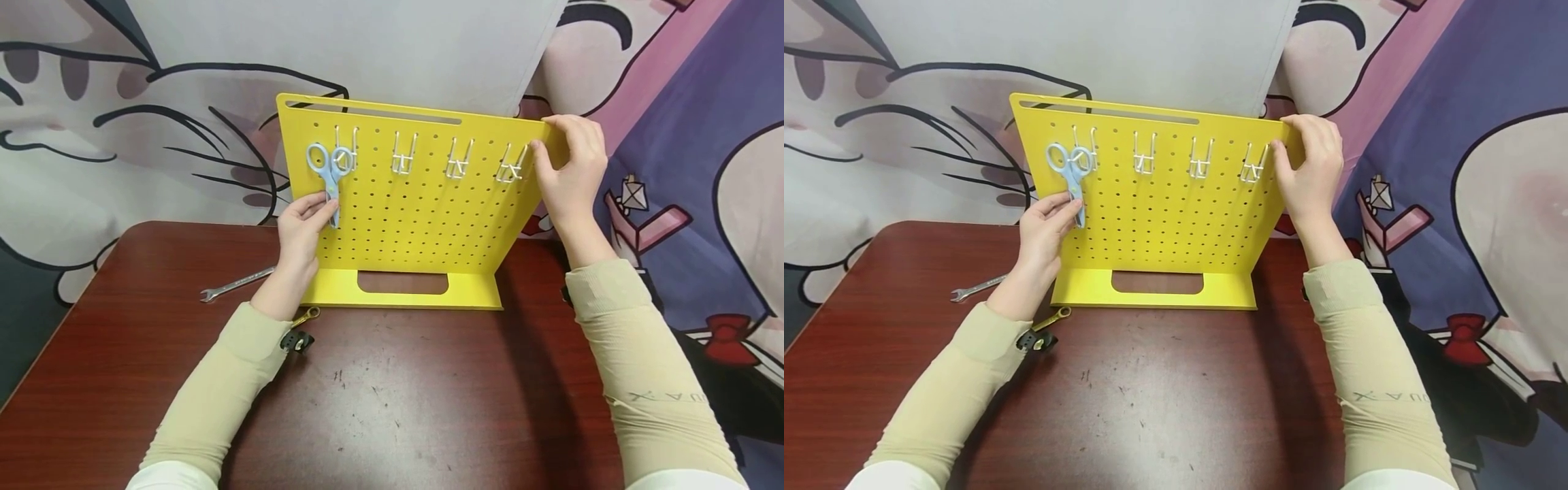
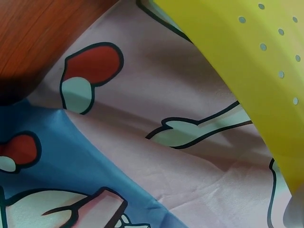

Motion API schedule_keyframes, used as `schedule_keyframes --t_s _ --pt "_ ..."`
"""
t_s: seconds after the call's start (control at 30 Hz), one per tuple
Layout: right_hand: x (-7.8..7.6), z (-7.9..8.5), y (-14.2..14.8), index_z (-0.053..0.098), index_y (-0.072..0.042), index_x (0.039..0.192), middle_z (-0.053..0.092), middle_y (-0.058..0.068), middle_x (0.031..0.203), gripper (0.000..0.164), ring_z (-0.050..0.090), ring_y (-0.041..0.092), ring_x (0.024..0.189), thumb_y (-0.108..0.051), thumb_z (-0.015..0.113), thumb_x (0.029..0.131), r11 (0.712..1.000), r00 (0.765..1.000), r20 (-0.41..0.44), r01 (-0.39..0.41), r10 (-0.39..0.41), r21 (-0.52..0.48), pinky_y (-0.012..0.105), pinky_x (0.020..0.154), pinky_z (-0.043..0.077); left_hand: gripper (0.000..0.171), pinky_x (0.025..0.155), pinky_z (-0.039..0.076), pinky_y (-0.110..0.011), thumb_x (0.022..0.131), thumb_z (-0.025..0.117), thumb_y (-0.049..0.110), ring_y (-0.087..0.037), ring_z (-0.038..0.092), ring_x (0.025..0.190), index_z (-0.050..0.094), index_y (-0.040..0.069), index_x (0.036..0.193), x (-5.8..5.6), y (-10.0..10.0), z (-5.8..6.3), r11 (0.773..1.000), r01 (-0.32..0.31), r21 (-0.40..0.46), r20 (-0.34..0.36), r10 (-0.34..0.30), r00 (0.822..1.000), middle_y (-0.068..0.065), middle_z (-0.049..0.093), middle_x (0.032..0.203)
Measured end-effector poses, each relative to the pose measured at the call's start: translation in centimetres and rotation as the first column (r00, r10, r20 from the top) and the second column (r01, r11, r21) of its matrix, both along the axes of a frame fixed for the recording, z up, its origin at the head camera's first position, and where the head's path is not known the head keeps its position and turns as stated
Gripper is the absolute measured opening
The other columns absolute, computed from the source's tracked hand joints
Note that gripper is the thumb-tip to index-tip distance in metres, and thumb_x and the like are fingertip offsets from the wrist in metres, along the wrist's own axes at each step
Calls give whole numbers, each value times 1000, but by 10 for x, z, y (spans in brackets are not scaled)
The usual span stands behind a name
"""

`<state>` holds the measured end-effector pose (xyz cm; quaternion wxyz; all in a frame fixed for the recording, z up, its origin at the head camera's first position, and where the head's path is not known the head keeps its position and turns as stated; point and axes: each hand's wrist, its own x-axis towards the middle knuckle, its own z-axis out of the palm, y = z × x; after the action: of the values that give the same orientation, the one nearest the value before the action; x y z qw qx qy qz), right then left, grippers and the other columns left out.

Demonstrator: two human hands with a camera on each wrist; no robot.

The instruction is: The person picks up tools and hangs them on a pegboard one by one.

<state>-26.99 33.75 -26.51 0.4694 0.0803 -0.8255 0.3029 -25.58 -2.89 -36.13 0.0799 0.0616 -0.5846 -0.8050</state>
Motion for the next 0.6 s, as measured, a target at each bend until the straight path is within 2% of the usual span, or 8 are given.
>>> schedule_keyframes --t_s 0.17,0.23,0.4,0.6 --pt "-1 0 0 76 1 120 74 20 125 30 60 37 122 -15 75 95 1000 1000 -4 -3 3 -1 32 111 42 11 85 57 -17 98 74 3 -3 67 90 72 10 106 -1 -1 -1 1000 16 -4 -14 -16 1000 14 73 85" --pt "0 1 0 76 1 120 74 20 125 30 60 37 123 -15 74 95 1000 1000 -2 -1 1 -2 32 111 42 13 87 58 -17 98 73 2 -4 67 91 73 6 110 0 -1 -2 1000 27 -13 -28 -28 999 15 73 86" --pt "0 1 3 76 -1 121 75 18 126 31 60 35 123 -18 74 96 1000 1000 -7 -3 3 4 31 111 42 29 92 59 -19 99 72 1 -3 70 92 68 -10 125 1 -5 -7 997 64 -48 -67 -67 995 17 75 87" --pt "0 -1 4 76 -1 122 75 17 126 31 60 34 122 -19 74 96 1000 1000 -9 -9 9 20 31 110 42 29 91 60 -18 99 72 1 -1 72 91 68 -13 125 7 -17 -17 994 70 -83 -87 -77 993 18 76 88"
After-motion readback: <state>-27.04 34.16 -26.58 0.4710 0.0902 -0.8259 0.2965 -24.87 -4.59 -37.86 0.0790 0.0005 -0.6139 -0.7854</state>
